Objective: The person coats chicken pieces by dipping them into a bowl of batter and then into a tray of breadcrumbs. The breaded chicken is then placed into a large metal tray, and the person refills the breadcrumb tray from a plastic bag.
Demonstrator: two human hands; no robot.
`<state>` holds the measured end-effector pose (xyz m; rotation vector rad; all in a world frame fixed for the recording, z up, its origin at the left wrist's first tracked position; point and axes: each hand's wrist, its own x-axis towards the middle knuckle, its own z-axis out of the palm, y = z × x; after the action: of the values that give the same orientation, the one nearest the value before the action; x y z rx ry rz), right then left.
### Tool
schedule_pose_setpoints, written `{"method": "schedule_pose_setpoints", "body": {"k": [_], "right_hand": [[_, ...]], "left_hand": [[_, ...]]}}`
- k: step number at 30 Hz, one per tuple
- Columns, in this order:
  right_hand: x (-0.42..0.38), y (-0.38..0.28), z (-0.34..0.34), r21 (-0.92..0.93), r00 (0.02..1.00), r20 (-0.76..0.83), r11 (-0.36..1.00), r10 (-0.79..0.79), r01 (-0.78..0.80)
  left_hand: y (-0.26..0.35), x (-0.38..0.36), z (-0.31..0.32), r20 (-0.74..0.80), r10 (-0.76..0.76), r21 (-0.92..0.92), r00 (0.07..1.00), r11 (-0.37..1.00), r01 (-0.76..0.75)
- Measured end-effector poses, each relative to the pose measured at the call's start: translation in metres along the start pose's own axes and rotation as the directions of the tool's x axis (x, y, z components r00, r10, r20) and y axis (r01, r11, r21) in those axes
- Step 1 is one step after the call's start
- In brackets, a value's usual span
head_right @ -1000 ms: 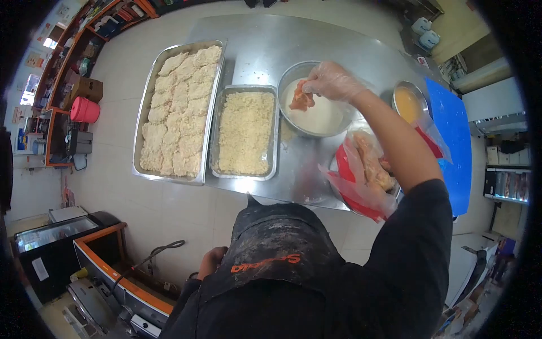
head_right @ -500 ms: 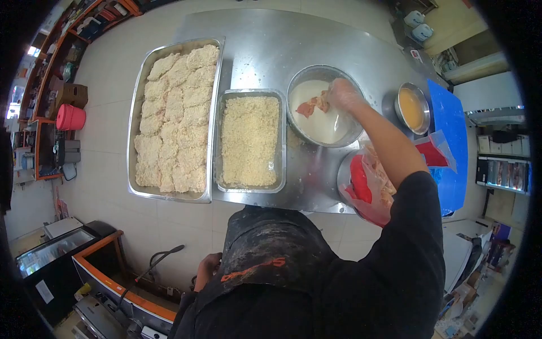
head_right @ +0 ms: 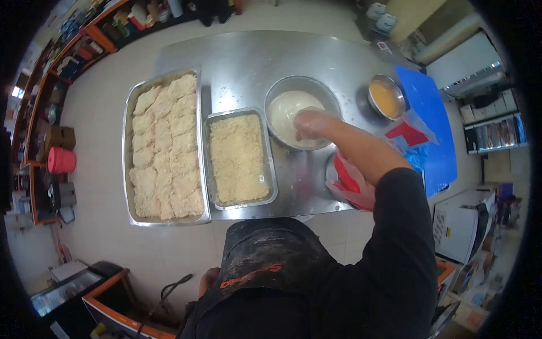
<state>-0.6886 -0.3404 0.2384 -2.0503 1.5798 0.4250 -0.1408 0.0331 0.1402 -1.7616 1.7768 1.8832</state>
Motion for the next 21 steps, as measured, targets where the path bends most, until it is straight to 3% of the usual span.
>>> {"method": "schedule_pose_setpoints", "body": {"k": [1,3,4,6,7,9,10,11,12,13,15,17,20,21], "right_hand": [[-0.003,-0.007,-0.007,-0.053,1.0,-0.01,0.999,-0.009,0.008],[-0.006,-0.01,-0.021,-0.11,0.997,-0.063,0.993,-0.04,0.033],[-0.003,-0.001,-0.034,-0.113,0.992,-0.108,0.993,-0.057,0.045],[-0.01,0.006,-0.059,-0.102,0.969,-0.235,0.993,-0.078,0.056],[-0.02,0.003,-0.075,-0.091,0.945,-0.317,0.994,-0.082,0.056],[-0.028,0.008,-0.091,0.052,0.931,-0.364,0.998,-0.004,0.024],[-0.034,0.003,-0.097,0.126,0.924,-0.382,0.992,0.037,0.012],[-0.042,-0.002,-0.102,0.134,0.909,-0.406,0.99,0.092,-0.041],[-0.051,-0.012,-0.11,0.142,0.892,-0.428,0.986,0.145,-0.093],[-0.058,-0.019,-0.115,0.148,0.871,-0.45,0.979,0.196,-0.144],[-0.067,-0.032,-0.119,0.136,0.862,-0.477,0.984,0.169,-0.117],[-0.07,-0.037,-0.116,0.139,0.831,-0.521,0.98,0.194,-0.141],[-0.07,-0.034,-0.113,0.185,0.783,-0.561,0.963,0.268,-0.197],[-0.072,-0.035,-0.112,0.219,0.79,-0.545,0.957,0.281,-0.189]], "left_hand": [[-0.002,0.0,-0.007,-0.001,0.037,0.002,0.999,0.999,-0.037],[0.001,0.005,-0.018,0.035,-0.088,0.056,0.995,0.995,0.086],[0.024,0.013,-0.028,0.066,-0.247,0.116,0.967,0.964,0.239],[0.023,0.009,-0.038,0.047,-0.218,0.111,0.975,0.971,0.212],[0.01,-0.001,-0.041,-0.003,-0.027,0.049,1.0,0.998,0.027],[-0.007,0.009,-0.048,0.052,-0.099,0.068,0.994,0.993,0.095],[0.004,0.031,-0.057,0.14,-0.362,0.17,0.921,0.926,0.338],[-0.008,0.043,-0.061,0.193,-0.452,0.246,0.871,0.882,0.403],[-0.019,0.054,-0.065,0.244,-0.536,0.33,0.809,0.83,0.45],[-0.053,0.064,-0.067,0.298,-0.464,0.362,0.834,0.864,0.351],[-0.102,0.087,-0.066,0.327,-0.493,0.239,0.806,0.869,0.434],[-0.133,0.102,-0.066,0.33,-0.673,-0.077,0.662,0.68,0.73],[-0.142,0.11,-0.079,0.323,-0.657,-0.055,0.681,0.706,0.706],[-0.141,0.111,-0.083,0.333,-0.683,-0.141,0.65,0.646,0.75]]}}
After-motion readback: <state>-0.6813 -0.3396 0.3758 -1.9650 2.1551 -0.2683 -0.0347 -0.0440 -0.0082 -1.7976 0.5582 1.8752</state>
